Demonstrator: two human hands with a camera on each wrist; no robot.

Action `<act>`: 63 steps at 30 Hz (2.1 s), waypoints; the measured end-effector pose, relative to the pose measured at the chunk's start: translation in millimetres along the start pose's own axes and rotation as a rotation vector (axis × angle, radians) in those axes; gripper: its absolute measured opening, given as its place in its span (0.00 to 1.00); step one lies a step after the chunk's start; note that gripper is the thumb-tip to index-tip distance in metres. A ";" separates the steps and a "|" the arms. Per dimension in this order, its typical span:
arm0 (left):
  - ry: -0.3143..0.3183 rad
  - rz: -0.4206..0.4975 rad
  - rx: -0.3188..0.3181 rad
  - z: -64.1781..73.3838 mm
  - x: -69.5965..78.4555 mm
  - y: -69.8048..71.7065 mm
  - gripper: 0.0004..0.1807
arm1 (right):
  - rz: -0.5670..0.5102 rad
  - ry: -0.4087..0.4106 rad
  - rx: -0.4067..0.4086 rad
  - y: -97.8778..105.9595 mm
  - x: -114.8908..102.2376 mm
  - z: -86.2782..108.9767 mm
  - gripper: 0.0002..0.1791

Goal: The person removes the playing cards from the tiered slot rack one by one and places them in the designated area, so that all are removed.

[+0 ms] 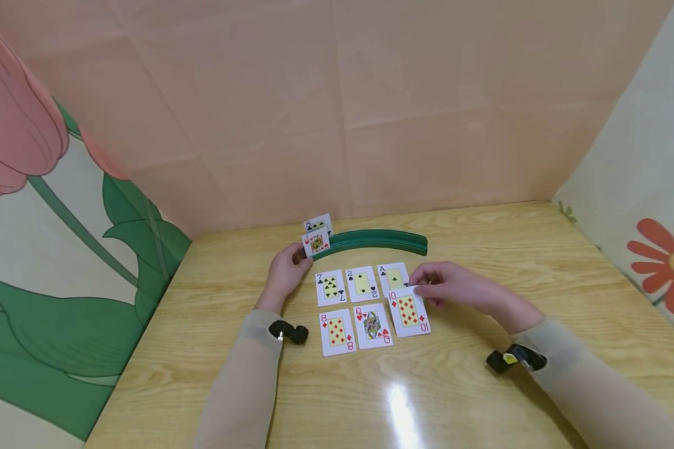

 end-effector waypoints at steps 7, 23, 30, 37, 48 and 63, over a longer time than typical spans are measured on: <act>0.001 -0.004 0.003 0.4 0.3 0.3 0.20 | 0.108 -0.001 0.020 -9.1 -1.1 -2.9 0.07; 0.008 -0.007 -0.002 1.2 1.0 -0.4 0.20 | 0.319 -0.002 0.083 -16.6 -3.6 -2.8 0.03; 0.012 -0.005 0.000 1.2 -1.5 -1.4 0.21 | 0.447 0.023 0.130 -21.0 -7.1 -4.7 0.02; 0.007 -0.002 0.007 -0.1 -2.8 -1.9 0.20 | 0.508 0.024 0.150 -23.5 -8.5 -5.4 0.03; 0.019 0.001 0.009 -0.1 -1.2 -0.6 0.20 | 0.525 0.017 0.159 -23.6 -10.1 -6.9 0.04; -0.001 -0.003 0.016 -1.2 -3.0 -0.1 0.19 | 0.474 0.030 0.153 -21.1 -9.5 -7.1 0.03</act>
Point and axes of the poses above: each hand's wrist, its own z-axis away from the middle knuckle, its own y-axis out of the back of the hand, x = y × z, the point moved 3 cm from there along -z, towards the middle knuckle, and after that the axes turned 6 degrees about -y, right-handed, at the moved point
